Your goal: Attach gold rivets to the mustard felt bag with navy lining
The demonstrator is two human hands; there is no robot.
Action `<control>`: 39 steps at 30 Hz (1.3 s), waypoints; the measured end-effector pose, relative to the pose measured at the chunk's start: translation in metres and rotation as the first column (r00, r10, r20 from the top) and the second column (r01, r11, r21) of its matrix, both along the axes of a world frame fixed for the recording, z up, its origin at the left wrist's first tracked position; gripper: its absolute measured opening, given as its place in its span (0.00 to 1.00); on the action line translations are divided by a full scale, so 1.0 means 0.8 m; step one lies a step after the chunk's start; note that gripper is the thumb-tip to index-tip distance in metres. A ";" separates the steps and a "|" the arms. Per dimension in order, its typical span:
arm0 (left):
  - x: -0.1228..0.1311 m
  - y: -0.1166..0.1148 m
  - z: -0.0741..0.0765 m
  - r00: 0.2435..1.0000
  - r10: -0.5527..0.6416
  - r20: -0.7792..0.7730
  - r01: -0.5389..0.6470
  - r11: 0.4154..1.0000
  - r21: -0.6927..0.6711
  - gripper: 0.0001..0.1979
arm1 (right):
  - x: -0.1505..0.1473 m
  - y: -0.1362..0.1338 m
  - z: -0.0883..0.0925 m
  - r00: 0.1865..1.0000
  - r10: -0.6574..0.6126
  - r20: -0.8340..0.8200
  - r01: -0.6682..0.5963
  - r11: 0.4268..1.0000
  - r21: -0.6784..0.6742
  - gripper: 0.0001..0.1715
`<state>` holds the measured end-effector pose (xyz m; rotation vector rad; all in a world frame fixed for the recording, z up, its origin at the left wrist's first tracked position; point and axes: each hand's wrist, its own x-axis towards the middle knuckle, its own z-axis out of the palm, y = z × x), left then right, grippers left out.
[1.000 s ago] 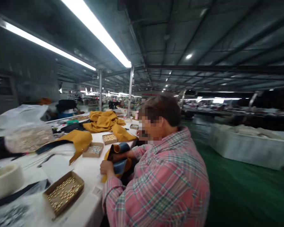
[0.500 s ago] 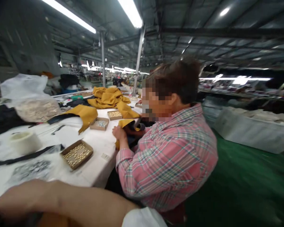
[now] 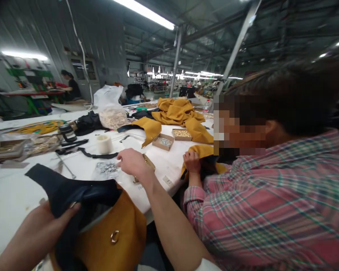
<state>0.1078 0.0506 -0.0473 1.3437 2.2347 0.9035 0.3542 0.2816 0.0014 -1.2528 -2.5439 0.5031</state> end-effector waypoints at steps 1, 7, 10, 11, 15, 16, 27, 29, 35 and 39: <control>0.005 -0.005 0.004 0.993 -0.005 0.120 0.007 1.000 -0.021 0.23 | -0.005 0.008 -0.002 1.000 0.001 0.025 -0.001 1.000 0.015 0.18; 0.016 -0.034 -0.007 0.880 0.067 0.469 -0.062 0.998 -0.026 0.32 | -0.081 0.059 -0.041 0.977 0.122 0.175 -0.111 0.991 -0.071 0.16; 0.009 -0.039 -0.009 0.855 0.062 0.514 -0.060 0.998 -0.020 0.31 | -0.118 0.065 -0.069 0.964 0.124 0.236 -0.103 0.990 -0.099 0.10; 0.007 -0.041 -0.005 0.842 0.057 0.537 -0.059 0.998 -0.015 0.30 | -0.126 0.065 -0.078 0.964 0.111 0.242 -0.091 0.992 -0.091 0.15; 0.011 -0.049 0.021 0.807 0.098 0.582 -0.113 0.993 -0.010 0.27 | -0.138 0.062 -0.099 0.969 0.084 0.233 -0.073 0.996 -0.056 0.16; 0.013 -0.049 0.027 0.816 0.107 0.569 -0.127 0.992 -0.005 0.27 | -0.138 0.063 -0.102 0.970 0.087 0.227 -0.077 0.996 -0.051 0.15; 0.019 -0.042 0.024 0.893 0.035 0.449 -0.068 0.996 0.057 0.32 | -0.121 0.041 -0.060 0.990 0.039 0.134 -0.042 0.999 0.019 0.10; 0.020 -0.040 0.028 0.923 0.079 0.376 -0.116 0.990 0.075 0.29 | -0.100 0.021 -0.031 0.995 0.007 0.098 -0.013 0.998 0.061 0.12; 0.039 -0.020 0.045 0.989 0.134 -0.056 -0.126 0.983 0.130 0.20 | -0.034 -0.088 0.032 0.972 0.203 -0.119 -0.216 0.971 -0.106 0.13; 0.056 -0.015 0.047 0.947 0.209 -0.244 -0.176 0.973 0.151 0.18 | -0.046 -0.145 -0.013 0.882 0.466 0.066 -0.446 0.873 -0.198 0.20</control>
